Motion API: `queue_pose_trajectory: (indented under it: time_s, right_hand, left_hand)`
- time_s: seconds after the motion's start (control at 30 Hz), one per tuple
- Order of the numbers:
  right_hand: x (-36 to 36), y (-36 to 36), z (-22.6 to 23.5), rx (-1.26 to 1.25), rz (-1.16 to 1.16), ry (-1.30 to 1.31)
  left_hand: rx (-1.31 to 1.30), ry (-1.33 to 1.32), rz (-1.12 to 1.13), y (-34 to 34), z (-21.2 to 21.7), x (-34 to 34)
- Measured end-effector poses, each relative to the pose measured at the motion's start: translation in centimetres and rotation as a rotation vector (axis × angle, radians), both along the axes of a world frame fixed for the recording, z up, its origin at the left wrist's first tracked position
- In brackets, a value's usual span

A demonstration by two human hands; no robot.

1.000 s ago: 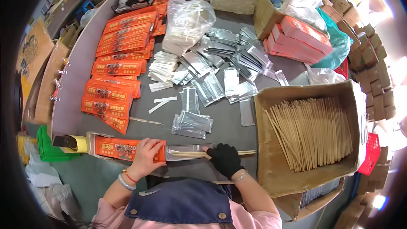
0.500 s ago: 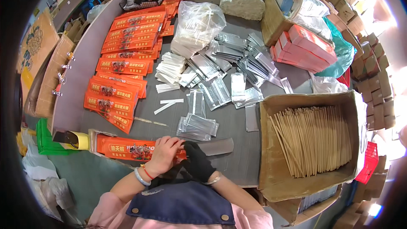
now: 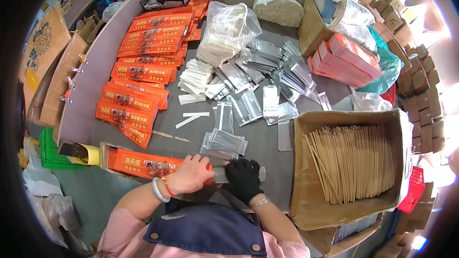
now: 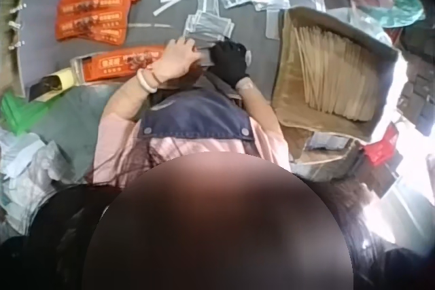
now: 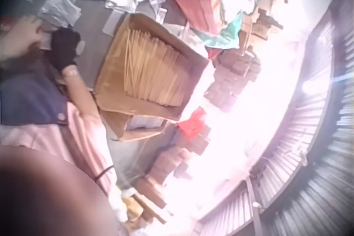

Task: Packaging thin wooden sticks into individual plastic sleeves and then into red cardboard boxes.

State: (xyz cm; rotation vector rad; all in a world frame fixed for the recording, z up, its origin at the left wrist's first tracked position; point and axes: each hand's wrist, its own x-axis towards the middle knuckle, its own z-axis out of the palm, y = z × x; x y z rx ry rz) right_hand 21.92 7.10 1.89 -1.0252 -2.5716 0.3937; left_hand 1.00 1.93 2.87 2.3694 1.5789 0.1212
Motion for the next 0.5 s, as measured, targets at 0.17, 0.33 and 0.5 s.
queue_pose_trajectory:
  time_s: [0.17, 0.33, 0.5]
  right_hand:
    - [4.5, 0.8, 0.6, -0.117, -0.222, 0.004]
    - [4.5, 0.3, 1.0, -0.130, -0.203, 0.018]
    - [2.9, -0.8, 2.1, -0.180, -0.123, -0.177]
  left_hand:
    - [0.194, -0.173, -0.064, 4.3, 3.7, -6.9]
    - [0.143, -0.211, 0.510, -0.6, 0.7, -7.3]
    - [0.098, -0.194, 0.762, -5.5, -4.7, -2.8]
